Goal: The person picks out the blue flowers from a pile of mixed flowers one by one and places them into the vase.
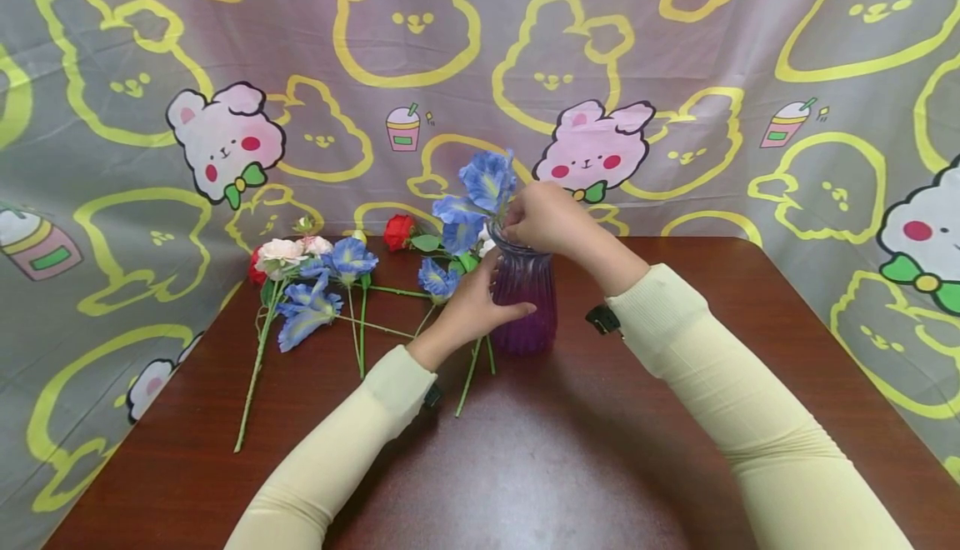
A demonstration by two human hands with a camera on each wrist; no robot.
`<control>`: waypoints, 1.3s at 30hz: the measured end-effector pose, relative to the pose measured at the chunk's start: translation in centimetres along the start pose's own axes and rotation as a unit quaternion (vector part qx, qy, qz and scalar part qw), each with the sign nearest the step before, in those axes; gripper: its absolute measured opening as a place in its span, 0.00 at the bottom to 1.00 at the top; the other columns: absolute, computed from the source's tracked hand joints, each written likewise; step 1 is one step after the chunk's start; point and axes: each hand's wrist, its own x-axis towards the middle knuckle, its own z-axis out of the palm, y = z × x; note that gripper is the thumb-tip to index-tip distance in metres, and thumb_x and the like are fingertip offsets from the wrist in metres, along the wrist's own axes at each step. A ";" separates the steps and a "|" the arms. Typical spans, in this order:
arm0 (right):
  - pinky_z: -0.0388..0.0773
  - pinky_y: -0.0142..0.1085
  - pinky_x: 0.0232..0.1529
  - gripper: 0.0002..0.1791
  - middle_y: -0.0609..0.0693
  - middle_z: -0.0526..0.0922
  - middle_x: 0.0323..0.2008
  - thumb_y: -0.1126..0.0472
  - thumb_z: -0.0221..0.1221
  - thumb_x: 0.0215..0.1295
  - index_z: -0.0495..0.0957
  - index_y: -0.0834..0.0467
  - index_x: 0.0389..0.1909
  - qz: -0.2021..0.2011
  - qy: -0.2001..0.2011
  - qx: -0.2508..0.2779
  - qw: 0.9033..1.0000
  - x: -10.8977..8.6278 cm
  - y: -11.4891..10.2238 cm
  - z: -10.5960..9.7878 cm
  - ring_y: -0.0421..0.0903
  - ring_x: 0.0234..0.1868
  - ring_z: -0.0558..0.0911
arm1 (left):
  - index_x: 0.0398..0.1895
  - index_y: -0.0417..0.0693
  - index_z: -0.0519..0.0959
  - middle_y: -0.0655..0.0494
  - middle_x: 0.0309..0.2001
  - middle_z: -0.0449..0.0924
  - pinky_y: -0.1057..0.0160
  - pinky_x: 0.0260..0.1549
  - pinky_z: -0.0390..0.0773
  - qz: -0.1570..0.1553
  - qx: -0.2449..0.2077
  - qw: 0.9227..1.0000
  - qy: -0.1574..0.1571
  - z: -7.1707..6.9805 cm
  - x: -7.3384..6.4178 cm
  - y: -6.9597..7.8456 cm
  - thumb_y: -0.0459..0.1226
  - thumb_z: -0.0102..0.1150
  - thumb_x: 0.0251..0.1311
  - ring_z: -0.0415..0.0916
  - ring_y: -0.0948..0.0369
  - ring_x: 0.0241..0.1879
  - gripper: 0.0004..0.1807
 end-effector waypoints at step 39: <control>0.76 0.41 0.29 0.10 0.52 0.85 0.25 0.59 0.70 0.54 0.86 0.63 0.28 0.020 0.052 0.027 0.998 -2.1 0.4 -2.4 0.48 0.27 0.80 | 0.75 0.46 0.53 0.45 0.67 0.65 0.54 0.61 0.68 0.010 0.053 0.998 0.019 0.1 -0.1 -0.1 0.50 0.74 0.48 0.66 0.52 0.64 0.54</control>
